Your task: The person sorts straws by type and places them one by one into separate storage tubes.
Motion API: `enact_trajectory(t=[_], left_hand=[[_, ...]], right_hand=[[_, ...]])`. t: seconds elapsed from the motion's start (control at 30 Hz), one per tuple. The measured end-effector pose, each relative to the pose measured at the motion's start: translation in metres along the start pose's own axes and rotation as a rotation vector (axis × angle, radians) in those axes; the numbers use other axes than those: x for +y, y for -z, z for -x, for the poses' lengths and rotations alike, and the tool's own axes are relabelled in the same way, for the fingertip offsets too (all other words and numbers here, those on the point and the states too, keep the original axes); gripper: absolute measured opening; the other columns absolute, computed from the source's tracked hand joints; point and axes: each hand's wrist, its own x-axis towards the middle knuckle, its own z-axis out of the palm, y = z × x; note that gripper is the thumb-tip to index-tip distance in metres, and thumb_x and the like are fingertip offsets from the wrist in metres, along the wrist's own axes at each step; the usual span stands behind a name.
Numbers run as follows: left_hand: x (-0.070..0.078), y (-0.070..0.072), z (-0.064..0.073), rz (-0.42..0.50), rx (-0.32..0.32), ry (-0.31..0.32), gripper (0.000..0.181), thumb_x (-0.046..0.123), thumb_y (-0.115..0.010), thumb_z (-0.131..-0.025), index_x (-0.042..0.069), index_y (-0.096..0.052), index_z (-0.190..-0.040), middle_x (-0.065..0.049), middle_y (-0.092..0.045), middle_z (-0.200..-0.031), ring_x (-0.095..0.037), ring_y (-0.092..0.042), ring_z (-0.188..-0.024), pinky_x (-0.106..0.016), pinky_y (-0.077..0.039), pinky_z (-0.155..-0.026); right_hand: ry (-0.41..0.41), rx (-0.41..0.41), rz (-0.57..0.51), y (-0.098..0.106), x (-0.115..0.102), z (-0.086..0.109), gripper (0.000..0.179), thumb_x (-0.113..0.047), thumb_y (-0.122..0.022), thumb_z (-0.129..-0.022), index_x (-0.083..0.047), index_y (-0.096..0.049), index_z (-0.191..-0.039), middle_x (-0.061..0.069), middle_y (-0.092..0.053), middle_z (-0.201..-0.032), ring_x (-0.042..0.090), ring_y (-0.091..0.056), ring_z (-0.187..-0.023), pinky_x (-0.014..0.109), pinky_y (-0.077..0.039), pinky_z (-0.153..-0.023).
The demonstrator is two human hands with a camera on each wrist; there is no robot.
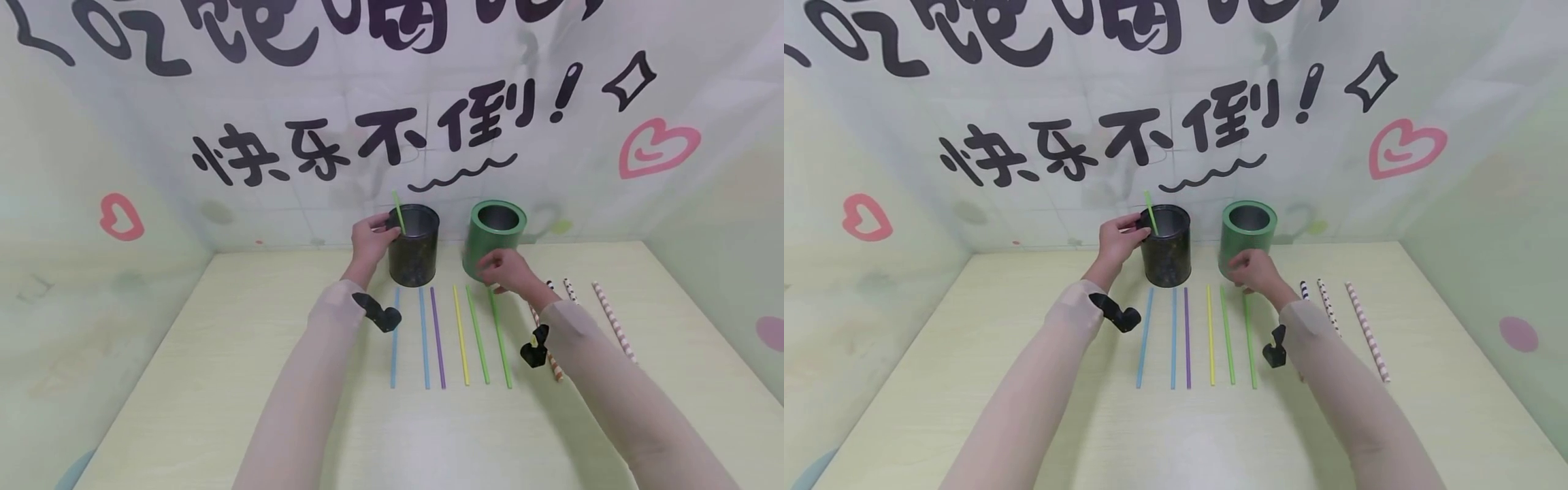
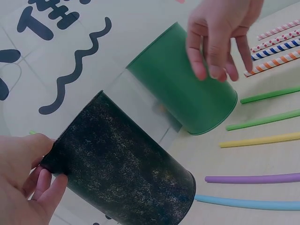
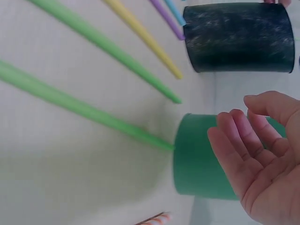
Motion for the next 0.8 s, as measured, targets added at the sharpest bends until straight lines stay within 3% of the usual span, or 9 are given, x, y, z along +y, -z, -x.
enact_trajectory(t=[0.2, 0.53, 0.8], left_hand=[[0.0, 0.001, 0.001, 0.0, 0.002, 0.009, 0.04, 0.002, -0.068, -0.078, 0.0, -0.06, -0.118, -0.017, -0.058, -0.114, -0.025, -0.057, -0.102, -0.028, -0.051, -0.081], [0.001, 0.002, 0.002, -0.004, -0.007, 0.011, 0.039, 0.003, -0.067, -0.08, 0.001, -0.06, -0.118, -0.016, -0.057, -0.116, -0.025, -0.056, -0.104, -0.028, -0.051, -0.082], [0.0, 0.002, 0.001, -0.008, -0.009, 0.006, 0.039, 0.004, -0.067, -0.08, 0.001, -0.06, -0.118, -0.016, -0.057, -0.116, -0.025, -0.056, -0.104, -0.029, -0.051, -0.082]], right_hand=[[-0.086, 0.061, -0.046, -0.005, 0.022, 0.004, 0.031, -0.006, -0.059, -0.086, 0.01, -0.053, -0.112, 0.024, -0.056, -0.102, 0.033, -0.06, -0.087, 0.037, -0.055, -0.067], [-0.16, 0.181, -0.044, -0.01, 0.04, 0.007, 0.028, -0.005, -0.061, -0.081, 0.009, -0.056, -0.105, 0.012, -0.06, -0.076, 0.014, -0.058, -0.058, 0.03, -0.055, -0.055], [-0.223, 0.21, -0.069, -0.016, 0.044, 0.008, 0.027, -0.008, -0.063, -0.08, 0.006, -0.056, -0.102, 0.009, -0.058, -0.073, 0.011, -0.055, -0.053, 0.027, -0.053, -0.052]])
